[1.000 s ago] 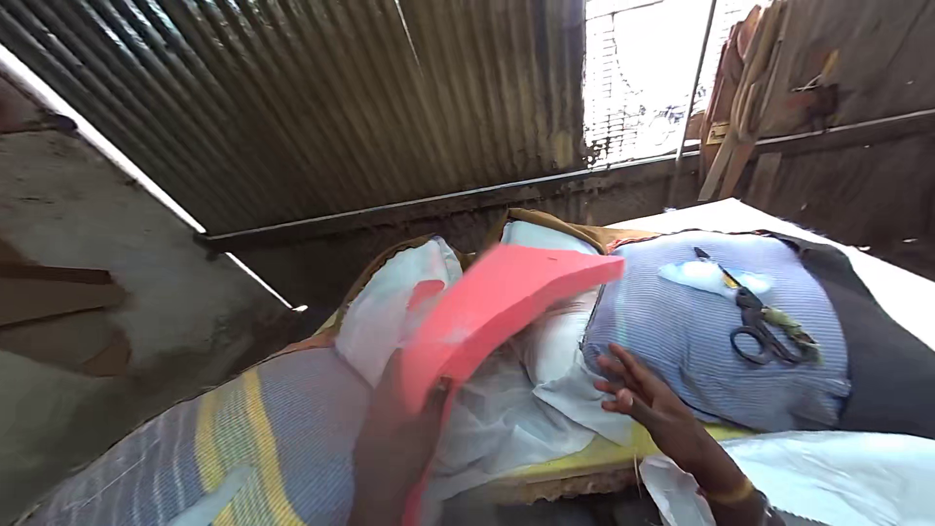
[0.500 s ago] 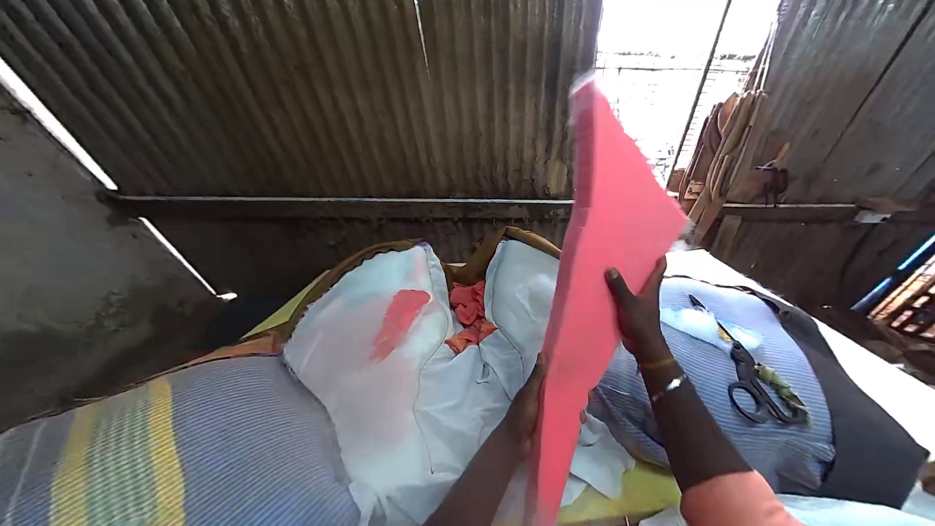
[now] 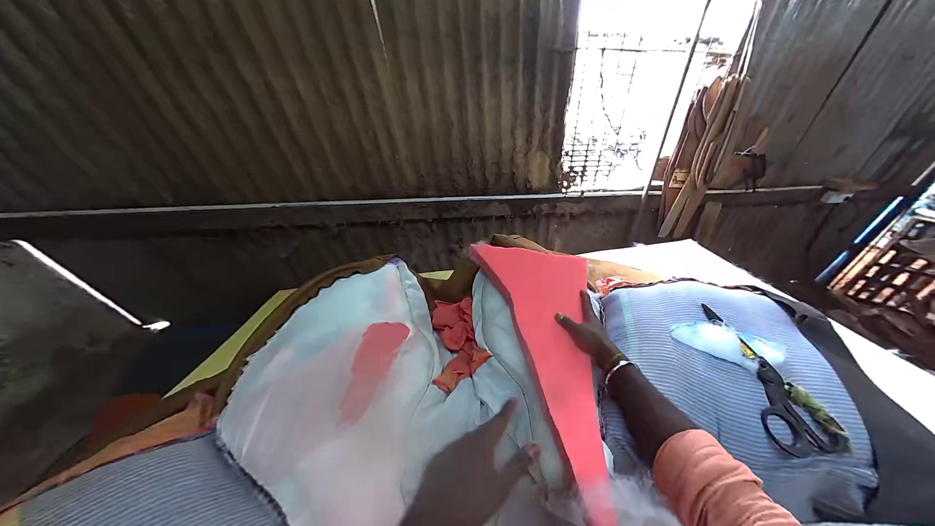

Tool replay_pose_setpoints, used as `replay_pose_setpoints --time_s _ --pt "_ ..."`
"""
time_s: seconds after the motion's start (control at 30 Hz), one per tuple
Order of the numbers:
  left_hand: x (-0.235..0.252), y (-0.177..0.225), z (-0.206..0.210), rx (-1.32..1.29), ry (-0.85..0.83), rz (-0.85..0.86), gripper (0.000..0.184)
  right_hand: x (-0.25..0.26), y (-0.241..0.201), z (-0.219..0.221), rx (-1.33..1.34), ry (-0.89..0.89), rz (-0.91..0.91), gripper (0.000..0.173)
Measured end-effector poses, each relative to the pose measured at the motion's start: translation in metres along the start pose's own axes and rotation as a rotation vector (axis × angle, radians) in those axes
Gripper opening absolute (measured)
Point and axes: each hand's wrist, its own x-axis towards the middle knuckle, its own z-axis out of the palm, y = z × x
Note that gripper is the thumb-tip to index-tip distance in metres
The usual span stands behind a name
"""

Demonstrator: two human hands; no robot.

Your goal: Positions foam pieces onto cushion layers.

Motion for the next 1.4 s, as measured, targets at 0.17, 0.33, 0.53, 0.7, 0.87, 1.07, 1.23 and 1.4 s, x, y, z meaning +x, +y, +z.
replay_pose_setpoints --time_s 0.17,0.33,0.53,0.7,0.87,1.07,1.23,1.4 --pt "-0.013 -0.015 -0.066 0.223 0.189 0.016 0.079 -0.030 0.002 0.006 0.054 0.133 -0.045 0.092" --pt "0.041 -0.054 -0.109 0.465 -0.185 -0.104 0.080 -0.030 0.015 0.007 0.187 0.160 0.011 0.089" --pt "0.178 -0.033 -0.144 0.335 0.006 -0.069 0.077 -0.020 0.021 0.007 0.149 0.124 0.012 0.091" --pt "0.330 -0.031 -0.113 -0.372 0.288 0.080 0.090 -0.015 0.030 0.009 0.097 0.142 -0.012 0.097" --pt "0.400 -0.033 -0.063 -0.523 0.559 0.156 0.080 -0.015 0.034 0.001 0.139 0.033 -0.024 0.096" --pt "0.389 -0.063 -0.048 -0.613 0.528 0.206 0.083 -0.012 0.031 0.003 0.083 0.007 0.047 0.096" --pt "0.376 -0.058 -0.047 -0.718 0.424 0.245 0.098 -0.018 0.031 0.005 0.077 0.020 0.019 0.093" --pt "0.355 -0.050 -0.044 -0.698 0.378 0.304 0.085 -0.038 0.016 0.002 0.215 -0.073 -0.027 0.100"
